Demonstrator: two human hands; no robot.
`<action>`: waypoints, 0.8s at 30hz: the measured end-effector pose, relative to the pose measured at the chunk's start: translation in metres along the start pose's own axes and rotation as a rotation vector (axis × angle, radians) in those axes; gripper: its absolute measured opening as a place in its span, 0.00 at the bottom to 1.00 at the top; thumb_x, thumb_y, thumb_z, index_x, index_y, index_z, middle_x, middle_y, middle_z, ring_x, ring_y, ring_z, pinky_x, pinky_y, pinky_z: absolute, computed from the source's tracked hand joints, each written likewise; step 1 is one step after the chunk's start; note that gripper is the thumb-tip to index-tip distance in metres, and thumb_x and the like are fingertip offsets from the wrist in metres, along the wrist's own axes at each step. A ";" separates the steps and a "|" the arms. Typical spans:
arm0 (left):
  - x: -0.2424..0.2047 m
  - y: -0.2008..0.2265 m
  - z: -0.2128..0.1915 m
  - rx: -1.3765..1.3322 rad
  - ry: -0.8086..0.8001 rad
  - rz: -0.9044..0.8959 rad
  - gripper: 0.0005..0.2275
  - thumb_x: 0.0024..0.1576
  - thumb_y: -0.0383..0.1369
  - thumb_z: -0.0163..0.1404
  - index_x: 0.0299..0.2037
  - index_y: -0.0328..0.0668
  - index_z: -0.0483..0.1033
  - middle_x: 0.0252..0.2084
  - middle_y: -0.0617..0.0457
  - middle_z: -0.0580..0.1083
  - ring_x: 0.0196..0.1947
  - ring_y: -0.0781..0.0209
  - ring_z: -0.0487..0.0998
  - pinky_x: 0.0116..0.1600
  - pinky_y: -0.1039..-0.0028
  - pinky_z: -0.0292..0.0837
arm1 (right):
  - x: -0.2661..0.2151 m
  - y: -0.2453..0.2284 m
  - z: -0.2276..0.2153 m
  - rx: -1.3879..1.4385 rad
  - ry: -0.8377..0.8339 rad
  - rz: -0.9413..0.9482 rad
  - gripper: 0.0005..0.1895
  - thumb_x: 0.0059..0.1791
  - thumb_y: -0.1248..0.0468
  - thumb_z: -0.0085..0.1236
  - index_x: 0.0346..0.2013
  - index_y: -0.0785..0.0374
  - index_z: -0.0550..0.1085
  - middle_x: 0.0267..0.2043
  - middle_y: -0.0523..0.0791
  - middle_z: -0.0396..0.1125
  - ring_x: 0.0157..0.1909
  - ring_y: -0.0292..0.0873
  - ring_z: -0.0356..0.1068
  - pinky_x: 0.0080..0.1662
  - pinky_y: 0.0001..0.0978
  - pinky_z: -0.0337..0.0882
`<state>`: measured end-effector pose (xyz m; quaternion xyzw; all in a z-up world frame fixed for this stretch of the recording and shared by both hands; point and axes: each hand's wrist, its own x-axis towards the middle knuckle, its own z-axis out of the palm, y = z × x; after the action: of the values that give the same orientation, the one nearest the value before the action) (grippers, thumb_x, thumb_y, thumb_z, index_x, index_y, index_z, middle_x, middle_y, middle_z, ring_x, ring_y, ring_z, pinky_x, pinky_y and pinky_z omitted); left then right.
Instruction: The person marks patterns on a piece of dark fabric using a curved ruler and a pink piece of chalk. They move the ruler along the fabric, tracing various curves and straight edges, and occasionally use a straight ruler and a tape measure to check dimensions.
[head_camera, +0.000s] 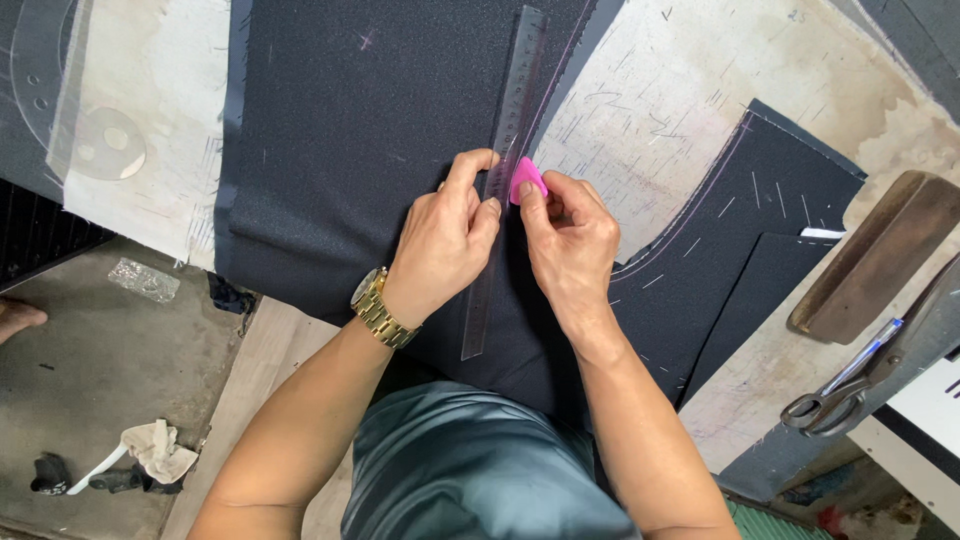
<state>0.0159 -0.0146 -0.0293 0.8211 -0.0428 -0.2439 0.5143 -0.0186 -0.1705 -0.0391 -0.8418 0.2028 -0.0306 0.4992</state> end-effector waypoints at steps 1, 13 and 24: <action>0.000 0.001 0.000 0.009 0.006 -0.002 0.17 0.60 0.27 0.47 0.60 0.45 0.66 0.17 0.49 0.69 0.24 0.41 0.76 0.36 0.54 0.71 | 0.000 0.000 0.001 -0.010 0.000 -0.011 0.06 0.50 0.66 0.67 0.40 0.62 0.82 0.29 0.48 0.71 0.32 0.39 0.72 0.34 0.29 0.73; -0.012 0.010 -0.002 -0.061 0.061 -0.037 0.15 0.60 0.26 0.46 0.58 0.42 0.66 0.16 0.52 0.69 0.20 0.52 0.75 0.33 0.64 0.73 | -0.008 -0.004 -0.025 0.115 -0.050 0.062 0.04 0.50 0.71 0.65 0.39 0.68 0.80 0.28 0.50 0.71 0.28 0.39 0.72 0.27 0.27 0.75; -0.012 0.005 0.009 -0.059 0.060 -0.052 0.16 0.60 0.26 0.47 0.59 0.42 0.66 0.16 0.52 0.67 0.19 0.51 0.74 0.29 0.63 0.71 | 0.000 -0.012 -0.013 0.226 -0.082 0.065 0.07 0.50 0.72 0.64 0.42 0.73 0.79 0.29 0.52 0.67 0.27 0.41 0.72 0.22 0.30 0.80</action>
<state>0.0026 -0.0203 -0.0234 0.8132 0.0011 -0.2337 0.5330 -0.0186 -0.1766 -0.0223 -0.7739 0.2047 -0.0024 0.5994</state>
